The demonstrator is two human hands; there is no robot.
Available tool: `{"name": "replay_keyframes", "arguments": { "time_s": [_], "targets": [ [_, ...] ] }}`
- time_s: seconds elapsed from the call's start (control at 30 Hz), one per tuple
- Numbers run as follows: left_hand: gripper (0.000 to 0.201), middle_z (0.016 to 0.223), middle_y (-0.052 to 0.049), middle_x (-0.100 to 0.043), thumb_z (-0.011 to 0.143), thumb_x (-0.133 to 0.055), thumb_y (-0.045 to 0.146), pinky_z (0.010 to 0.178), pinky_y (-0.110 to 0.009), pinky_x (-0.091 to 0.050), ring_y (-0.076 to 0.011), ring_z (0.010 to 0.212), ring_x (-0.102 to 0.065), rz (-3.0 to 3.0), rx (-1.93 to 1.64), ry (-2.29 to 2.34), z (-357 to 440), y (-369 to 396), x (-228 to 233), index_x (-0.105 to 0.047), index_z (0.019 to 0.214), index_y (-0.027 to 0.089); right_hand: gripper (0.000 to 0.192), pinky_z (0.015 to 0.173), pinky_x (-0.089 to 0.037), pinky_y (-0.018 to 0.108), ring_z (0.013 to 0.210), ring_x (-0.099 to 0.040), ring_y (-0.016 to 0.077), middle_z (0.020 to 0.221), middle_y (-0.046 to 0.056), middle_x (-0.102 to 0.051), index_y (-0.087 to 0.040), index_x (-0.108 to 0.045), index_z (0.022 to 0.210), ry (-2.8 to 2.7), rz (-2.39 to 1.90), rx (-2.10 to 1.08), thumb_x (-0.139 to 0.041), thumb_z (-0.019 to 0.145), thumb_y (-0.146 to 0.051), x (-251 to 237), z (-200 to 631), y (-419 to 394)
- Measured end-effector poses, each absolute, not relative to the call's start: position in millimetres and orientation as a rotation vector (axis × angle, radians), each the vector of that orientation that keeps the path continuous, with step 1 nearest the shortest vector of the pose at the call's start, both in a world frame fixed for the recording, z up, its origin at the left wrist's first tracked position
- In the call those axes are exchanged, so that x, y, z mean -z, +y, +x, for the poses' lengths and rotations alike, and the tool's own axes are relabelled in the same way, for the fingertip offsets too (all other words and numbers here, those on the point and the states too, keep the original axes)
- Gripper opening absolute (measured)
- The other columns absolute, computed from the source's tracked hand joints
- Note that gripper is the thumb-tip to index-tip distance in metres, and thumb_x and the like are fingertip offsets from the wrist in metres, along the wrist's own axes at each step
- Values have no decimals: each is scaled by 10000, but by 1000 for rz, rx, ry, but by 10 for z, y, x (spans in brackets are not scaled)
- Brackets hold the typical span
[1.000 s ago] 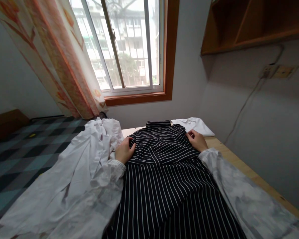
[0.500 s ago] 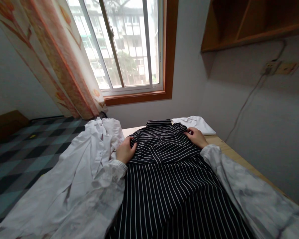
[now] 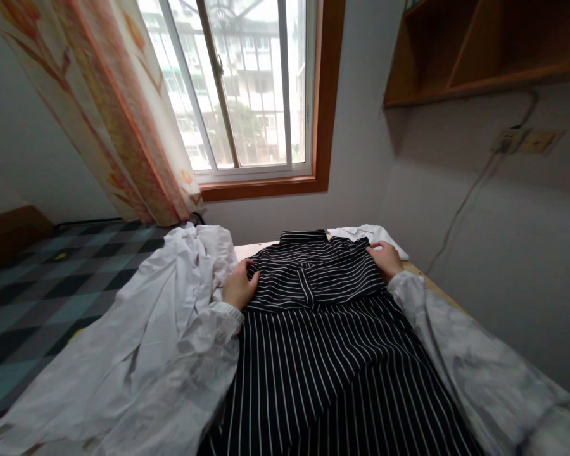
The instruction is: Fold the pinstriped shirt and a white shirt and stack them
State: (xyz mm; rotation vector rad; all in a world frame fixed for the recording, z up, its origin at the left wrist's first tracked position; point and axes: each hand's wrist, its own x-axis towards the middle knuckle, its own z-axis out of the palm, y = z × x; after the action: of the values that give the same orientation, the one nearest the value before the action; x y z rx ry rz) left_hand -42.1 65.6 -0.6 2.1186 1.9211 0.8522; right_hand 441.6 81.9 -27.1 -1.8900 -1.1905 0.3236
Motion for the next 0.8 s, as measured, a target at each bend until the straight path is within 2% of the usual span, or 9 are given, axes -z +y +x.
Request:
{"name": "replay_keyframes", "arguments": {
  "time_s": [0.13,0.23,0.3,0.43,0.6,0.7,0.8],
  "targets": [
    [325,1361,-133,-695,984,-671,280,1081,-414,-572,-295,1194,-718,2095,-929,1941,-421,633,-79,-633,1299,211,284,792,-630,383,920,-805,333,850,125,-833,-218,-764,816,-1286,-1871,-560,-880,817,-478,266,4383,702],
    [344,1392,-159,-639,975,-702,337,1167,-446,-521,-340,1304,-653,2234,-1015,1985,-344,600,-227,-659,1292,210,259,764,-654,394,878,-809,328,854,128,-840,-201,-786,831,-1359,-1716,-807,-925,797,-417,308,4392,611],
    [337,1343,-153,-674,999,-696,428,1181,-457,-497,-357,1319,-638,2368,-963,1880,-217,606,-346,-685,1258,212,205,791,-669,406,885,-809,323,890,136,-850,-189,-794,859,-1375,-1620,-870,-911,807,-348,329,4424,590],
    [448,1223,-140,-769,990,-694,610,1038,-415,-547,-336,1150,-722,2418,-646,1542,212,730,-486,-719,1169,200,62,839,-673,400,914,-805,296,948,125,-858,-188,-767,882,-1371,-1597,-826,-799,843,-225,347,4502,622],
    [547,1155,-136,-808,891,-760,720,907,-380,-559,-330,1058,-753,2311,-393,1410,784,939,-365,-746,1093,213,112,807,-656,379,888,-796,279,903,99,-833,-220,-680,889,-1348,-1630,-745,-779,837,-224,384,4552,642],
    [569,1152,-139,-806,847,-796,740,944,-395,-556,-342,1083,-740,2330,-386,1408,987,990,-252,-773,1066,214,192,818,-627,378,866,-775,271,861,70,-798,-246,-615,873,-1315,-1693,-643,-801,836,-276,384,4588,619],
    [607,1223,-149,-786,795,-834,780,1070,-462,-524,-385,1189,-704,2407,-483,1352,1083,967,-172,-819,1054,231,248,838,-588,360,883,-759,267,897,64,-786,-259,-588,890,-1336,-1825,-396,-804,867,-379,363,4604,565]
  ]
}}
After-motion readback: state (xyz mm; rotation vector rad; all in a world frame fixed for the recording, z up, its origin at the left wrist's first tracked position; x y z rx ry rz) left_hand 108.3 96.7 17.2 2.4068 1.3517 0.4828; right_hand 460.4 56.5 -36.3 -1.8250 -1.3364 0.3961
